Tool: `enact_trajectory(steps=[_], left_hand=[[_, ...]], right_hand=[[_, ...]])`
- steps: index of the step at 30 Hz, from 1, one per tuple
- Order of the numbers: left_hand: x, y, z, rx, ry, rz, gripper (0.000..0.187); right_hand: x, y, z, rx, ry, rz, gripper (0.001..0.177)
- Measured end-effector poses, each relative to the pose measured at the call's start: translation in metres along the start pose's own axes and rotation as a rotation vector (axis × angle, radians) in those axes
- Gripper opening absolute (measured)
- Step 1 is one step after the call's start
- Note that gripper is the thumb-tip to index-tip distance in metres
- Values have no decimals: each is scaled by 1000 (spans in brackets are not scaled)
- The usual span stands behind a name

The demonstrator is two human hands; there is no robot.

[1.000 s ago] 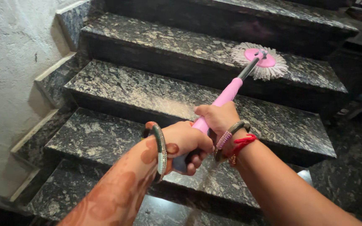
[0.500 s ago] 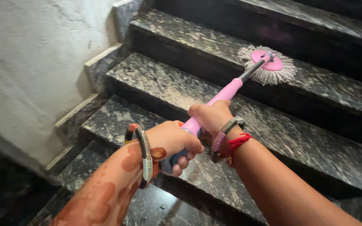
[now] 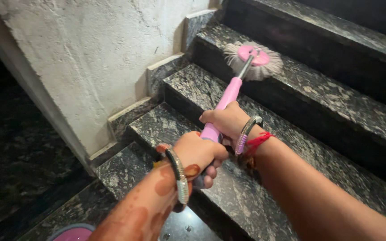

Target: The person mops the steps of a staircase using a spin mop, then detaches the mop head from the handle by hand.

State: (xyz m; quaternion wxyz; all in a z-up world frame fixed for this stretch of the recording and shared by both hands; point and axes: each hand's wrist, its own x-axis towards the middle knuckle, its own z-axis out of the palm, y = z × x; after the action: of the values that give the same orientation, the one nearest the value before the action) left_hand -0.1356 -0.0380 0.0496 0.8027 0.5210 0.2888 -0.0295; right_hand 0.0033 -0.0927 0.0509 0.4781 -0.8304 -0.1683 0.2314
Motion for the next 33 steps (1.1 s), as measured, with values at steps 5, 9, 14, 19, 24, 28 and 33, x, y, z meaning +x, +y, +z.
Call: enact_trajectory(steps=[5, 9, 14, 19, 24, 28, 33], left_hand=[[26, 5, 6, -64, 133, 50, 14], [59, 21, -4, -64, 147, 93, 20], [77, 33, -15, -47, -98, -6, 19], [74, 38, -7, 25, -65, 18, 19], [80, 35, 2, 109, -31, 53, 19], [78, 35, 7, 179, -117, 29, 8], [53, 30, 18, 206, -165, 6, 12]], right_hand=[[-2, -17, 4, 129, -164, -61, 44], [-12, -26, 0, 244, -326, -75, 34], [-15, -25, 0, 237, -268, -51, 36], [-19, -26, -5, 287, -256, -33, 33], [-27, -32, -10, 310, -244, 55, 33], [-28, -29, -20, 361, -290, 94, 34], [-20, -13, -29, 402, -246, 107, 34]])
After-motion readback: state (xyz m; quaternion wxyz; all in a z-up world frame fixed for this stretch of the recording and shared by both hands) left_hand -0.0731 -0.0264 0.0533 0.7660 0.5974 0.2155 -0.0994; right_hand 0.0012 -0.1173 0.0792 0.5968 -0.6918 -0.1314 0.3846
